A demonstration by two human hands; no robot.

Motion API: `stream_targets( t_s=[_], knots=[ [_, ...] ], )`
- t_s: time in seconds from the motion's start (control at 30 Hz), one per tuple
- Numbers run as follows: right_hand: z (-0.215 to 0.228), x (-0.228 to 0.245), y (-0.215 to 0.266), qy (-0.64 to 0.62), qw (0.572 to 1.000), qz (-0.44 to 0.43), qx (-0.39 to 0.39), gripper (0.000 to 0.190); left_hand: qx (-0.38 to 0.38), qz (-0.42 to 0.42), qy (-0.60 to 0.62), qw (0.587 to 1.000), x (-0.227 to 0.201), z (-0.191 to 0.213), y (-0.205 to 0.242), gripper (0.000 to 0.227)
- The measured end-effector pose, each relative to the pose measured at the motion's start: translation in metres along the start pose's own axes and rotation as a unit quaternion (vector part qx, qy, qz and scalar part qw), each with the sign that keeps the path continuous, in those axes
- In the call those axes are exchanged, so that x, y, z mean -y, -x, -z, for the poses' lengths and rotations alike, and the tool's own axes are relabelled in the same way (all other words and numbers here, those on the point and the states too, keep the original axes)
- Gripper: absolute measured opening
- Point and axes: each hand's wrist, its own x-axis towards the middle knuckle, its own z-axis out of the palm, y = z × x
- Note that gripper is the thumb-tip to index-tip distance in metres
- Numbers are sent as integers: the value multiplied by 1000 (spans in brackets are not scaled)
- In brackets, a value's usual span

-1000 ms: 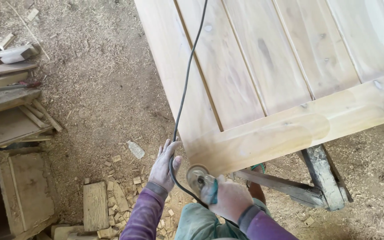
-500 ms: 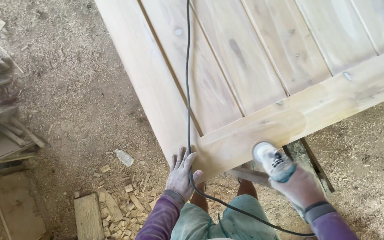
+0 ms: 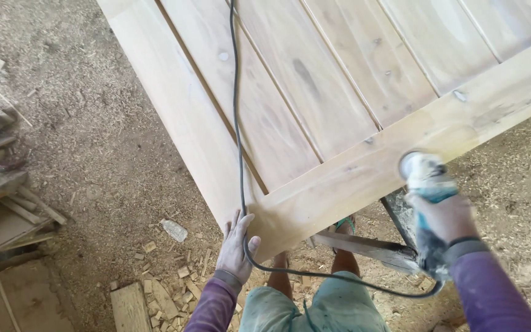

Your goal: Sanding a wooden door with an angle grinder.

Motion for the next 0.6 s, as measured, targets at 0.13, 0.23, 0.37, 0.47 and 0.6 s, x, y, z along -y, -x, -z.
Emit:
stream_targets(
  t_s=[0.13,0.23,0.37,0.47,0.6],
  knots=[
    [-59,25,56,175,974,120,81,39,-61,23,24,998,14,13,9,83],
    [-126,23,91,232,918,262,186,30,-102,6,32,994,6,38,17,85],
    [-179,64,160,385,823,353,224,40,-141,0,31,990,-2,70,26,84],
    [-217,74,184,384,808,362,263,47,-156,-17,20,987,3,82,32,81],
    [-219,91,179,394,791,376,279,50,-161,-17,7,987,3,86,35,78]
  ],
)
